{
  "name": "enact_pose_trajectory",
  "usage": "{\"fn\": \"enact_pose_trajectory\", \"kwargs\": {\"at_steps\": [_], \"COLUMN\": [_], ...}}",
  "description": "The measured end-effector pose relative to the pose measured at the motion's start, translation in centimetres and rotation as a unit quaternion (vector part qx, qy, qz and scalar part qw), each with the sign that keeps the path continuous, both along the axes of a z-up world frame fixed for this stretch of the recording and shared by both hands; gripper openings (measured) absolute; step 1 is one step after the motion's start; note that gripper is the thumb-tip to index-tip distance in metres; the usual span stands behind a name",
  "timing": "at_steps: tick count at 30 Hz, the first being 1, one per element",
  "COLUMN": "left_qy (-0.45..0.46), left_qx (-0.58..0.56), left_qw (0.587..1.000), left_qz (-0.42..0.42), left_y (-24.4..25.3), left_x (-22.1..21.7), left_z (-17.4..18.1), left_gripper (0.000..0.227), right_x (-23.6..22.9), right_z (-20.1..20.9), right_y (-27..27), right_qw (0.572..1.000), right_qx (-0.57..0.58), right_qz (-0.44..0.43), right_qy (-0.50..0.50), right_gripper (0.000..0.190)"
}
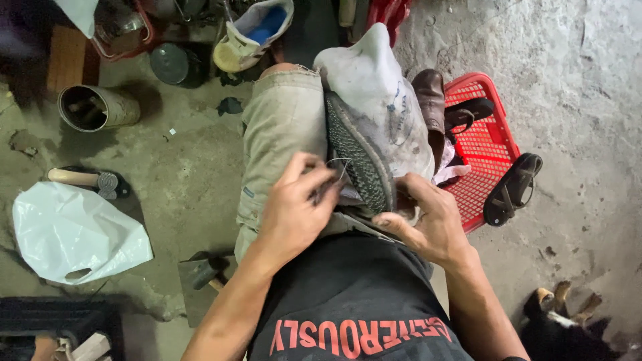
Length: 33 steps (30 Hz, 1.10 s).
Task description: The person sits on the floor and sews a shoe sole using a needle and thread. They repeatedly push the needle through the sole and pull the thread to secure stitches. A hammer is briefly picked up and set down, but the primary action is hand sewing.
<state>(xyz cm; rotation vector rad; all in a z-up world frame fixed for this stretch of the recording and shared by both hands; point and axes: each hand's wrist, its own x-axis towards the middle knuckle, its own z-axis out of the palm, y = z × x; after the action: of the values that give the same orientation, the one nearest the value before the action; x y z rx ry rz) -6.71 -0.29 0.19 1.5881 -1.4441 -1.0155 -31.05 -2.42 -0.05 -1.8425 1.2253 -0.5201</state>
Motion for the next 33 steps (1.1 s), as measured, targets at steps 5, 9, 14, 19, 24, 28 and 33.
{"fn": "enact_pose_trajectory", "kwargs": {"at_steps": [5, 9, 14, 19, 24, 28, 33], "left_qy": [0.093, 0.106, -0.059, -0.036, 0.083, 0.100, 0.088], "left_qx": [0.004, 0.020, 0.048, 0.091, 0.006, -0.018, -0.037], "left_qw": [0.995, 0.993, 0.997, 0.992, 0.997, 0.995, 0.995], "left_qz": [0.033, 0.047, -0.001, -0.082, 0.001, 0.003, 0.003], "left_y": [2.7, 4.6, 3.9, 1.9, 1.3, 0.8, 1.1], "left_x": [4.2, 6.0, 4.4, 1.9, 0.1, -1.3, -2.6], "left_z": [1.2, 0.8, -0.6, -2.2, -2.4, -2.6, -3.4], "left_gripper": [0.002, 0.005, 0.048, 0.066, 0.012, 0.016, 0.023], "right_x": [-2.0, -4.6, 1.7, 4.4, 0.7, -2.4, -5.4], "right_z": [-0.4, 1.4, 3.6, 3.8, 0.5, -2.6, -6.1], "right_y": [-0.7, -2.0, -1.7, -1.4, -1.5, -0.4, 1.0], "right_qw": [0.979, 0.841, 0.906, 0.986, 0.982, 0.983, 0.984], "right_qx": [-0.013, 0.102, 0.139, 0.149, 0.162, 0.166, 0.142], "right_qz": [-0.071, -0.155, 0.061, 0.058, 0.027, 0.015, -0.018], "right_qy": [-0.191, -0.508, -0.395, -0.048, -0.092, -0.081, -0.103], "right_gripper": [0.030, 0.034, 0.035, 0.101, 0.083, 0.070, 0.058]}}
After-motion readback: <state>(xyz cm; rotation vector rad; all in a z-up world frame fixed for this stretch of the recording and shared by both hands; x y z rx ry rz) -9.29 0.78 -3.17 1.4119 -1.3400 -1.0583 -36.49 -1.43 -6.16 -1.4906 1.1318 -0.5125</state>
